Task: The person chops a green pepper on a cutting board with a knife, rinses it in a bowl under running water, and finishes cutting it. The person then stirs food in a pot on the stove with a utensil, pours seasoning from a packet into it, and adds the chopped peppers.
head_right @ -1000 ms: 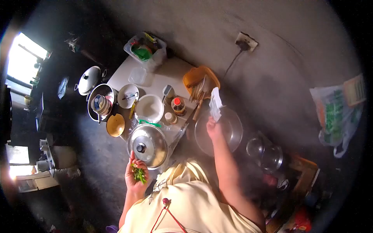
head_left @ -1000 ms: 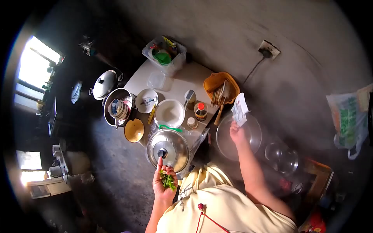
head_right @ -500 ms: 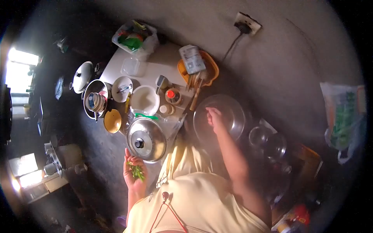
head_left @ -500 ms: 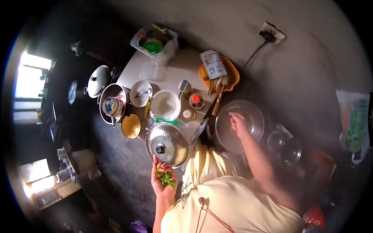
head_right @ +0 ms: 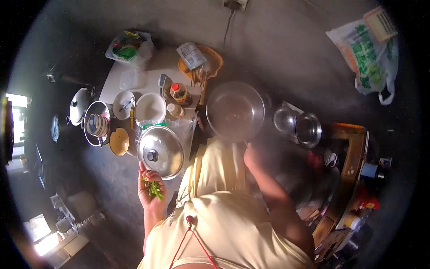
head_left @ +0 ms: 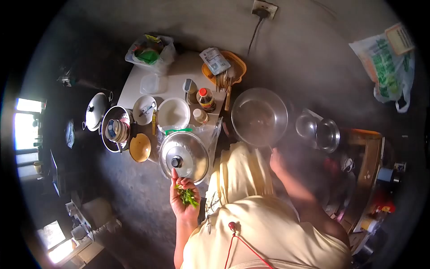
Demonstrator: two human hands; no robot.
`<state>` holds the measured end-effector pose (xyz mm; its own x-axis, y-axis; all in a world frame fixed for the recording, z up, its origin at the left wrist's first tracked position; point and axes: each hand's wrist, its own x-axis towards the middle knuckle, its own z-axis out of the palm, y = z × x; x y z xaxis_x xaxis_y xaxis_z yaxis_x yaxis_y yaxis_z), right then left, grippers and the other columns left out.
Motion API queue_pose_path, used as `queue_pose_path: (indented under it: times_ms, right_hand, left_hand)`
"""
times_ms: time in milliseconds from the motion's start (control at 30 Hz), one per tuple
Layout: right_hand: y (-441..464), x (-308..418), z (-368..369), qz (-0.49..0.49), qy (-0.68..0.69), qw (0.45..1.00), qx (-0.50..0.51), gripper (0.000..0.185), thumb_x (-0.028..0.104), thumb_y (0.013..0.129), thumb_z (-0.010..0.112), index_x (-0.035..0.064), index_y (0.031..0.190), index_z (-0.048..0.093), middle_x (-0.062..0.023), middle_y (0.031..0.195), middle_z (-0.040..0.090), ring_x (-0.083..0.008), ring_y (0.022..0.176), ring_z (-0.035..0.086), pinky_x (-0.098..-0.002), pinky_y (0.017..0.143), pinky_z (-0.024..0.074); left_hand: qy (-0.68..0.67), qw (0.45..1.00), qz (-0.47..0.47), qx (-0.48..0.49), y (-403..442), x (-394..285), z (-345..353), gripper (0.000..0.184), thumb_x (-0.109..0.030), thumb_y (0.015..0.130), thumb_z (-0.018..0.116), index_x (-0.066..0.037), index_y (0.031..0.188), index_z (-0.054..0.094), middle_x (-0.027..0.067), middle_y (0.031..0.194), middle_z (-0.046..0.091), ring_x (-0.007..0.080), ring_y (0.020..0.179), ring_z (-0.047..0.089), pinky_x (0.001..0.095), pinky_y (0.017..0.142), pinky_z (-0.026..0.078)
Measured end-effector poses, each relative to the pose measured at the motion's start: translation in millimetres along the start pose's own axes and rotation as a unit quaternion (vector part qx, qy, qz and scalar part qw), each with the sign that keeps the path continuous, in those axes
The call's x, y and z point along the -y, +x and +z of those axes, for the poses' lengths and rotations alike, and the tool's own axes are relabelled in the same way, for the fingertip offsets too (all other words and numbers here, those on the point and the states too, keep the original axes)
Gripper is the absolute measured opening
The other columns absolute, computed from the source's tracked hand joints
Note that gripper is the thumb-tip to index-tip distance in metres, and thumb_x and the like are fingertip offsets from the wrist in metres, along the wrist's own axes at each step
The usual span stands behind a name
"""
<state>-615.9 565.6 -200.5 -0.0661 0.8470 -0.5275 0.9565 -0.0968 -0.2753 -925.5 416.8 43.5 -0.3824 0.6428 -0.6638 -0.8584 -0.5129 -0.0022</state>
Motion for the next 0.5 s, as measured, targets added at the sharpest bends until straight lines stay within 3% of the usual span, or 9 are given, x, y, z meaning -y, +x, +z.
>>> queue_pose_path:
  times_ms: [100,167,200,233,267,300,333,400,500]
  right_hand:
    - [1.1,3.2,0.1,-0.029,-0.004,0.996,-0.087,0.021,0.014,0.085,0.050,0.0050,0.103,0.055,-0.0225,0.090,0.059,-0.0400,0.086,0.057,-0.0412,0.073,0.0464]
    - [-10.6,4.6,-13.2,-0.060,0.150,0.978,-0.133,0.018,0.014,0.085,0.049,0.0039,0.096,0.058,-0.0231,0.081,0.059,-0.0385,0.080,0.058,-0.0381,0.069,0.0466]
    - [-5.5,-3.7,-3.7,-0.128,0.188,0.953,-0.202,0.017,0.015,0.086,0.049,0.0045,0.092,0.061,-0.0147,0.067,0.058,-0.0264,0.059,0.057,-0.0323,0.054,0.0445]
    - [-7.0,-10.4,-4.2,-0.127,0.187,0.952,-0.205,0.017,0.015,0.086,0.049,0.0045,0.092,0.061,-0.0147,0.067,0.058,-0.0264,0.059,0.057,-0.0323,0.054,0.0445]
    - [-21.4,6.7,-30.0,-0.014,0.340,0.937,-0.076,0.017,0.016,0.086,0.050,0.0048,0.091,0.061,-0.0074,0.061,0.052,-0.0179,0.051,0.048,-0.0282,0.046,0.0378]
    - [-28.2,16.5,-43.9,0.100,0.477,0.871,0.059,0.017,0.017,0.086,0.051,0.0051,0.091,0.062,0.0000,0.054,0.045,-0.0095,0.042,0.038,-0.0241,0.038,0.0312]
    - [-25.4,16.6,-42.4,0.099,0.478,0.871,0.059,0.017,0.017,0.086,0.051,0.0051,0.091,0.062,0.0000,0.054,0.045,-0.0095,0.042,0.038,-0.0241,0.038,0.0312]
    - [-14.7,14.2,-30.4,0.091,0.625,0.757,0.170,0.018,0.019,0.088,0.049,0.0052,0.092,0.060,0.0080,0.054,0.031,-0.0024,0.040,0.022,-0.0190,0.035,0.0168]
    - [22.9,10.2,6.7,0.177,0.637,0.725,0.194,0.020,0.021,0.089,0.047,0.0043,0.095,0.057,0.0069,0.053,0.031,-0.0037,0.039,0.022,-0.0199,0.034,0.0162]
  left_hand:
    - [0.006,1.000,-0.009,0.002,-14.2,-13.1,-17.3,0.027,-0.010,0.088,0.052,-0.006,0.114,0.056,0.0042,0.076,0.055,0.0160,0.072,0.051,0.0230,0.062,0.048]
    - [0.004,1.000,-0.021,0.001,-20.5,-21.3,-30.0,0.027,-0.010,0.088,0.052,-0.006,0.114,0.056,0.0043,0.076,0.055,0.0162,0.072,0.051,0.0233,0.062,0.048]
    - [0.016,1.000,-0.023,0.005,-22.8,-25.0,-36.2,0.026,-0.010,0.088,0.051,-0.005,0.113,0.057,0.0045,0.077,0.056,0.0161,0.073,0.052,0.0233,0.062,0.048]
    - [0.027,0.999,-0.023,0.010,-24.8,-28.1,-41.4,0.025,-0.010,0.088,0.050,-0.005,0.111,0.058,0.0047,0.078,0.057,0.0159,0.074,0.053,0.0234,0.063,0.047]
    - [0.024,0.999,-0.025,-0.009,-27.5,-30.7,-44.9,0.025,-0.010,0.088,0.050,-0.005,0.112,0.058,0.0052,0.077,0.057,0.0164,0.073,0.053,0.0237,0.064,0.048]
    - [0.024,0.999,-0.026,-0.007,-30.3,-31.4,-47.6,0.025,-0.010,0.088,0.050,-0.005,0.112,0.058,0.0052,0.077,0.057,0.0164,0.073,0.053,0.0237,0.064,0.048]
    - [0.029,0.999,-0.028,-0.004,-33.7,-31.9,-48.6,0.025,-0.010,0.088,0.051,-0.005,0.112,0.058,0.0052,0.077,0.057,0.0164,0.074,0.053,0.0238,0.064,0.048]
    - [0.033,0.999,-0.025,0.001,-41.8,-33.1,-50.1,0.026,-0.010,0.088,0.051,-0.006,0.112,0.058,0.0053,0.078,0.057,0.0165,0.074,0.053,0.0239,0.064,0.048]
    - [0.011,0.999,-0.017,0.036,-53.7,-32.4,-50.5,0.026,-0.010,0.088,0.051,-0.007,0.113,0.058,0.0053,0.077,0.057,0.0165,0.075,0.053,0.0239,0.063,0.048]
